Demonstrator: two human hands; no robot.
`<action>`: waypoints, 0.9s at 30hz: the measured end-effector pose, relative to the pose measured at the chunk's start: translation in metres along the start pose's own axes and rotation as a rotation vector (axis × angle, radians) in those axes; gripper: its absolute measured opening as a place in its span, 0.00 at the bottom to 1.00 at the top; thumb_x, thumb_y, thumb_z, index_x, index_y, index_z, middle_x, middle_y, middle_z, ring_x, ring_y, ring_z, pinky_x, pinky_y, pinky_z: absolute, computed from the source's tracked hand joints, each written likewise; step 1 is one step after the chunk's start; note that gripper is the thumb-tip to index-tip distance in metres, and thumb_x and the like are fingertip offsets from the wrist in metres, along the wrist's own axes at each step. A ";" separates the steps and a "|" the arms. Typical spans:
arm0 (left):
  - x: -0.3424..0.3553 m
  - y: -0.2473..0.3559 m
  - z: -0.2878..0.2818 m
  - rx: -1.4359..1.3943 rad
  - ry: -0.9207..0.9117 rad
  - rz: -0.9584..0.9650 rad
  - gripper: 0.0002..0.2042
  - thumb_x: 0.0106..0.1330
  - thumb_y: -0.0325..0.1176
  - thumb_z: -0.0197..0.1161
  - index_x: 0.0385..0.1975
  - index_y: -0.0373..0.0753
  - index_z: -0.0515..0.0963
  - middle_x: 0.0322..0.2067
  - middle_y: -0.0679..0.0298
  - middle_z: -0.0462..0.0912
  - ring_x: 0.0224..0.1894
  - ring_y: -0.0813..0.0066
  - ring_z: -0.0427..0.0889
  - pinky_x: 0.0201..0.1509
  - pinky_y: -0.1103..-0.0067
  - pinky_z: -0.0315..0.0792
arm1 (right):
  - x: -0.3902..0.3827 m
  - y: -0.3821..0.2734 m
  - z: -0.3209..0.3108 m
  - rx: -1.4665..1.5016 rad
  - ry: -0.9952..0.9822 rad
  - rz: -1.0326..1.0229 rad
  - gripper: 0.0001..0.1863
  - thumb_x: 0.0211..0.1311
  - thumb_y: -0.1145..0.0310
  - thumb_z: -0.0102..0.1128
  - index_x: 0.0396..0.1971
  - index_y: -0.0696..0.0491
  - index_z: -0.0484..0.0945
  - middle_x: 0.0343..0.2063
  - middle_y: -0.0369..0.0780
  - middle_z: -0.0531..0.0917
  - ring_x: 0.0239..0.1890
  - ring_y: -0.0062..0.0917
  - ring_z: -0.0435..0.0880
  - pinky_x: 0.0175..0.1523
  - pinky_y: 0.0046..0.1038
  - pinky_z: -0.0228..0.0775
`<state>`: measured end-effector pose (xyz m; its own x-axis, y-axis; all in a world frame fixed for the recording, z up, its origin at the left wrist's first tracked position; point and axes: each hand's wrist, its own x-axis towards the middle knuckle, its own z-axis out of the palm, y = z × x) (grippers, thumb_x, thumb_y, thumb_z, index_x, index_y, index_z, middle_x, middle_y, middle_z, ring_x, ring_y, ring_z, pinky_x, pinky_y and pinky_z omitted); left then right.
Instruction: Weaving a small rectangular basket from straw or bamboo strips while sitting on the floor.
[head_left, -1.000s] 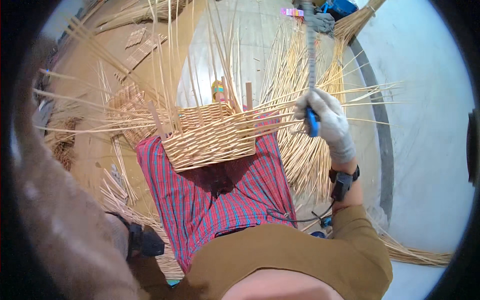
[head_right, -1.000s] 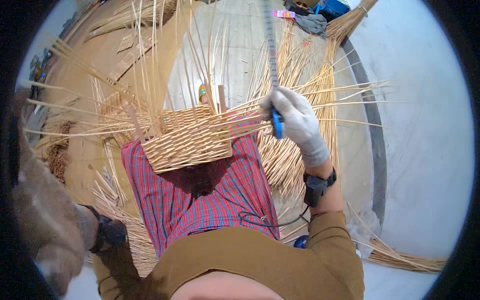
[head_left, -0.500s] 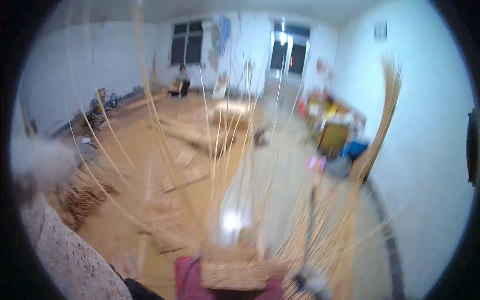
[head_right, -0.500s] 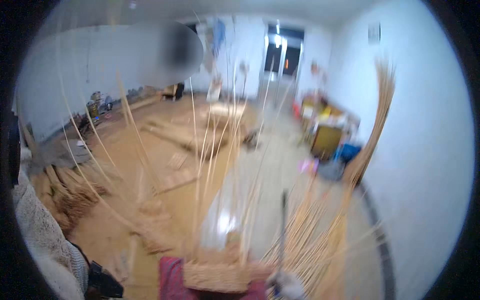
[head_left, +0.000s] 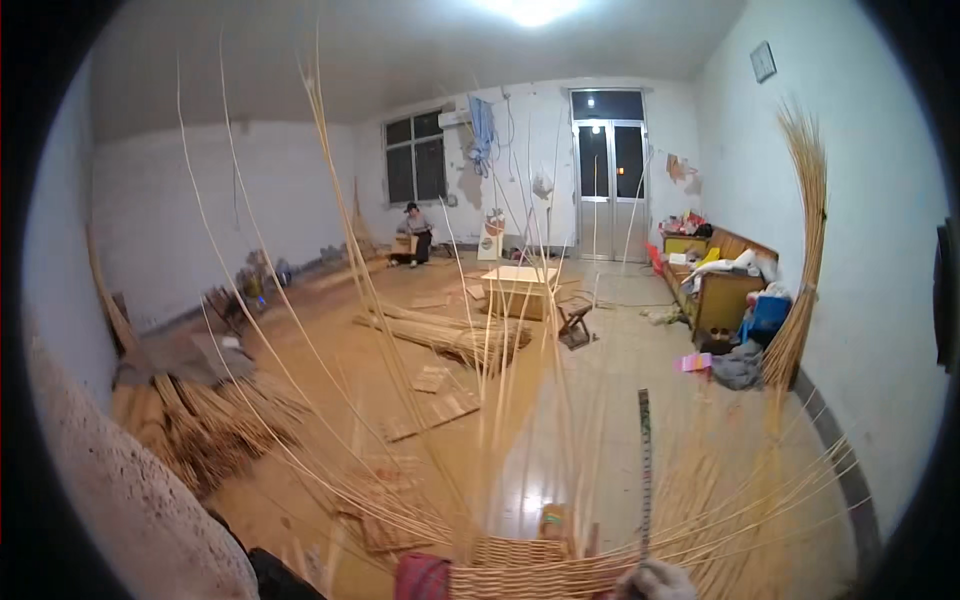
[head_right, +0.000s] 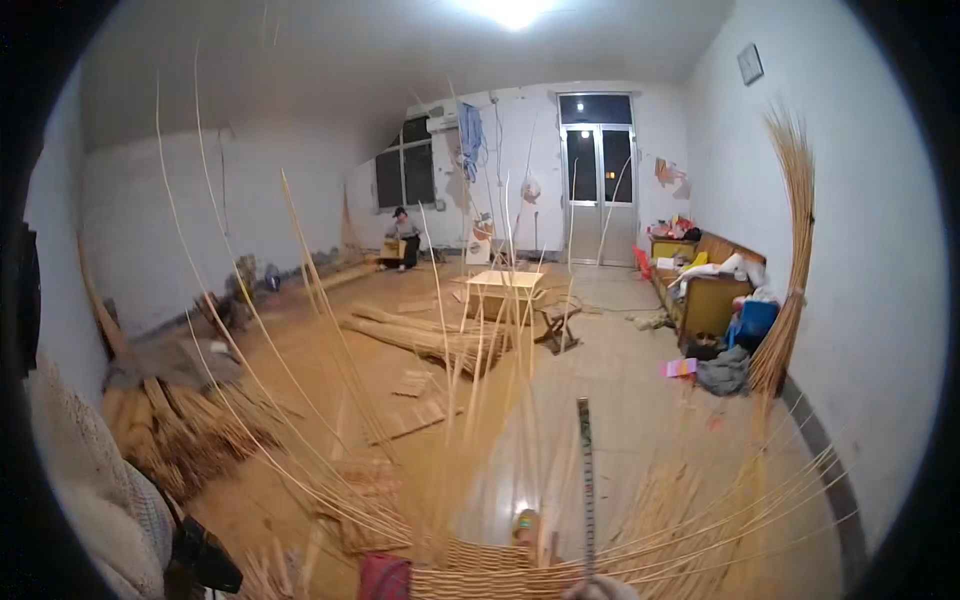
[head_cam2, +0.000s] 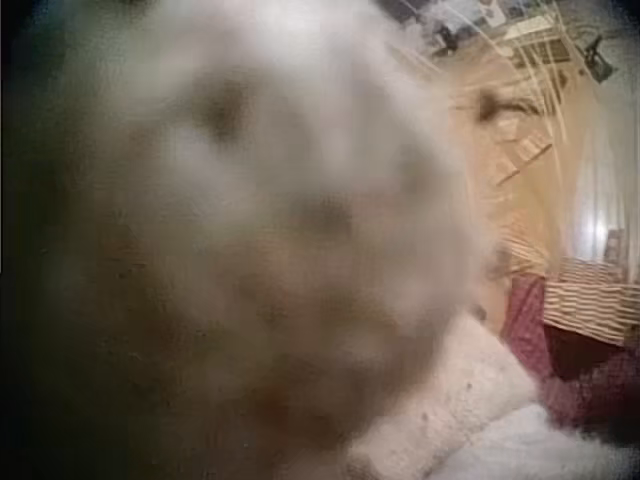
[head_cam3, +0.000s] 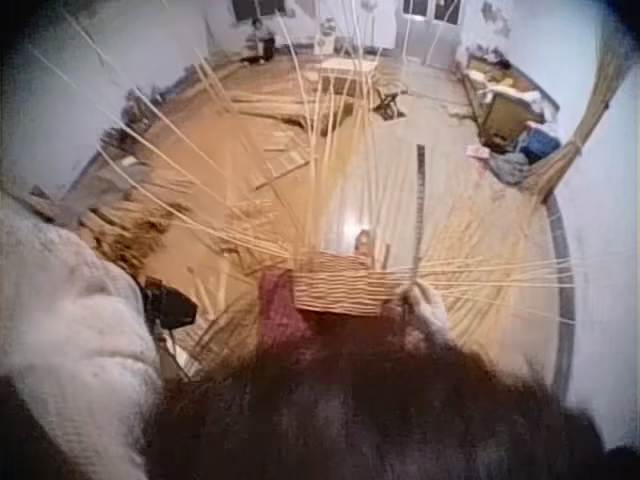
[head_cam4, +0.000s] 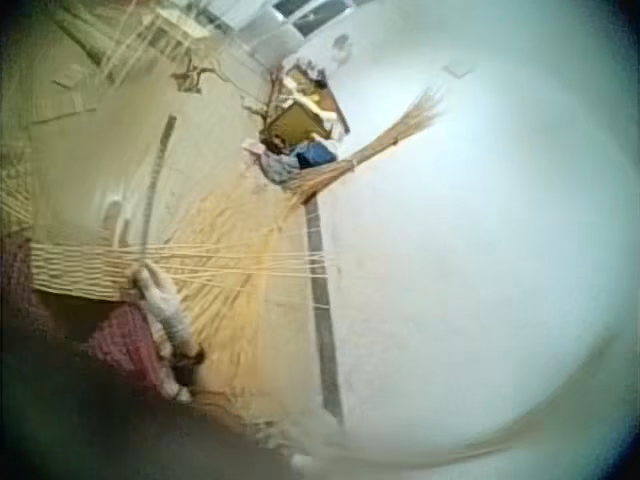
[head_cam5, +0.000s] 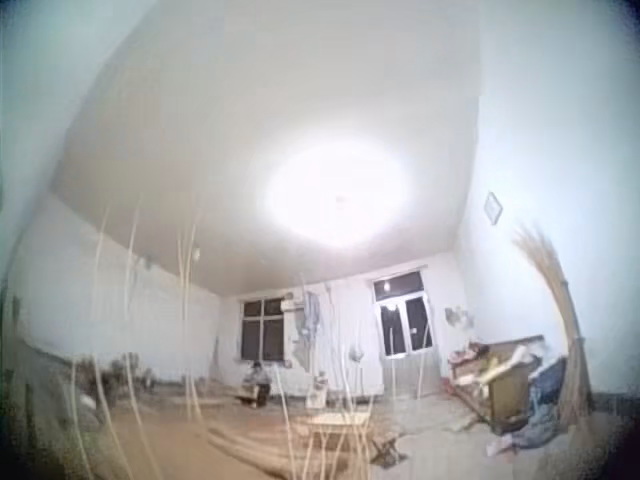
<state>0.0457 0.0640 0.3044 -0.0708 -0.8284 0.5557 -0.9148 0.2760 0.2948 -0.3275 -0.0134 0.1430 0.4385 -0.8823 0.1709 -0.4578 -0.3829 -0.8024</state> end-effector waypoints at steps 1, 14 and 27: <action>-0.004 0.000 -0.003 0.010 0.018 -0.001 0.26 0.69 0.45 0.63 0.57 0.29 0.73 0.50 0.52 0.79 0.48 0.59 0.81 0.53 0.65 0.77 | 0.000 -0.001 -0.001 0.435 -0.116 0.194 0.11 0.72 0.69 0.58 0.49 0.56 0.80 0.49 0.44 0.83 0.48 0.30 0.83 0.52 0.36 0.77; -0.021 0.060 -0.060 0.222 0.423 0.119 0.27 0.66 0.45 0.67 0.55 0.29 0.73 0.47 0.52 0.79 0.46 0.56 0.81 0.54 0.62 0.76 | 0.002 0.007 0.033 0.815 0.030 0.047 0.17 0.80 0.61 0.48 0.40 0.61 0.79 0.32 0.39 0.83 0.34 0.21 0.80 0.43 0.24 0.73; -0.042 0.058 0.288 0.119 -0.328 0.031 0.39 0.58 0.60 0.69 0.66 0.44 0.70 0.53 0.53 0.80 0.60 0.55 0.77 0.66 0.56 0.65 | -0.041 0.119 0.056 0.909 0.982 0.266 0.15 0.80 0.57 0.49 0.41 0.52 0.78 0.31 0.33 0.81 0.30 0.16 0.79 0.32 0.18 0.73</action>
<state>-0.1188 -0.0253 0.0739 -0.2057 -0.9384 0.2776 -0.9488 0.2607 0.1784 -0.3563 -0.0077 0.0089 -0.4821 -0.8759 -0.0195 0.3916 -0.1955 -0.8991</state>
